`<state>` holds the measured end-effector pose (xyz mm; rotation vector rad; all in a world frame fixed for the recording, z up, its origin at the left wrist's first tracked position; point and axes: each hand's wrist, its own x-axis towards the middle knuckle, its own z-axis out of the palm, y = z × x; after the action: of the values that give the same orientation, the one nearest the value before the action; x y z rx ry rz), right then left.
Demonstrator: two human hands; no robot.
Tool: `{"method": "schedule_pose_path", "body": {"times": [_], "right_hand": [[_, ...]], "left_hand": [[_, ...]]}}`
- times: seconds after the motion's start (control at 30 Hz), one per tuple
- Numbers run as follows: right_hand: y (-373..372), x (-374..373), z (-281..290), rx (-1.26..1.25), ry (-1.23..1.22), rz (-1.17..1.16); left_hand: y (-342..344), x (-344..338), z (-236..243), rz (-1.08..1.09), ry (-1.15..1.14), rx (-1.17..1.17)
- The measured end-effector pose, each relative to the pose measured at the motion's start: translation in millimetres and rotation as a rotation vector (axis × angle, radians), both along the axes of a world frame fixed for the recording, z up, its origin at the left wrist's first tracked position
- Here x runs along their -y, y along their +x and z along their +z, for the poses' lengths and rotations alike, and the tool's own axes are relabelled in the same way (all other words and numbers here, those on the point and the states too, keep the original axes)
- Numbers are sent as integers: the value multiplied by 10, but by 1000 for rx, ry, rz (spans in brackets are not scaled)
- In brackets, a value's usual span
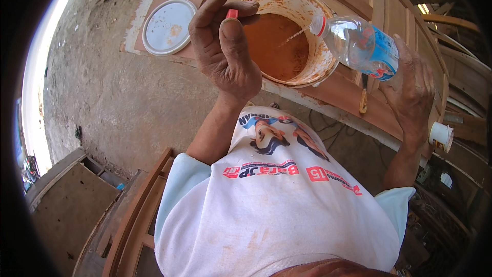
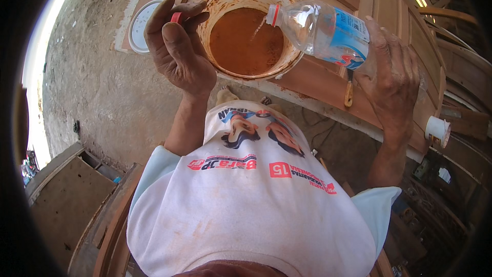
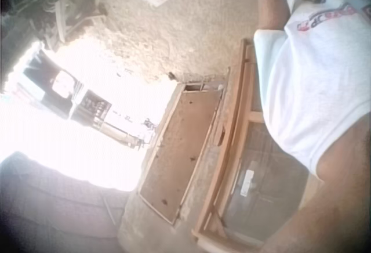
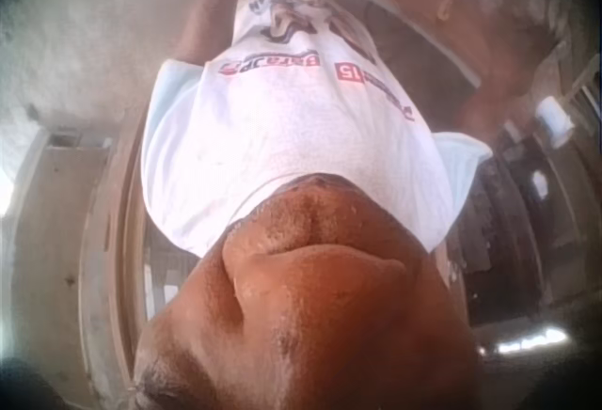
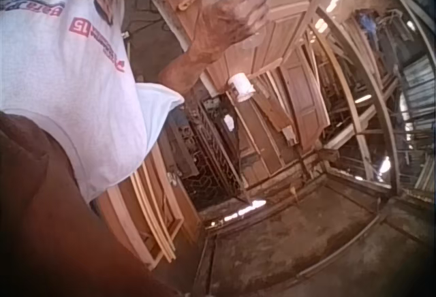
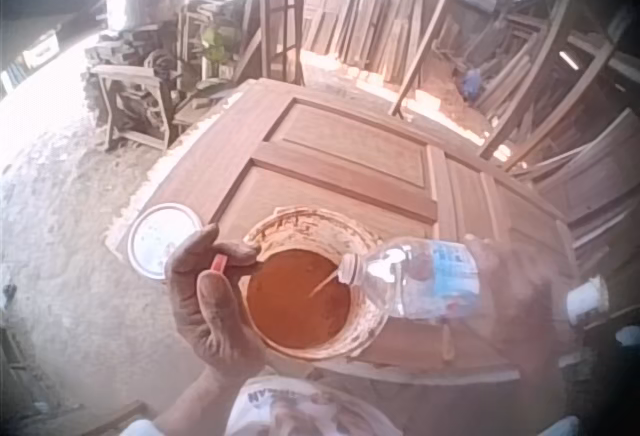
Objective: The person pours liquid from a plastic bottle into a bucket containing a reddish-brown substance, stirs the mixture by hand, and applies the substance to the edges of a wooden door using a brush.
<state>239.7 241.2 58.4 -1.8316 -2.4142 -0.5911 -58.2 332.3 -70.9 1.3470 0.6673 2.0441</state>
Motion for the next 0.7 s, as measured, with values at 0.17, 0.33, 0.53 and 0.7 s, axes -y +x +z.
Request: {"method": "schedule_pose_path", "body": {"times": [0.17, 0.33, 0.53, 0.7], "right_hand": [[-5, 9, 10, 5, -7, -10], [-20, 16, 2, -1, 7, 2], [-10, 34, 7, 19, 6, -12], [-7, 40, 19, 30, 13, -9]], "left_hand": [[-1, -11, 0, 7, 7, 1], [1, -5, 5, 13, 2, -8], [5, -3, 15, 17, -1, -6], [9, -2, 10, 14, 3, 2]]}}
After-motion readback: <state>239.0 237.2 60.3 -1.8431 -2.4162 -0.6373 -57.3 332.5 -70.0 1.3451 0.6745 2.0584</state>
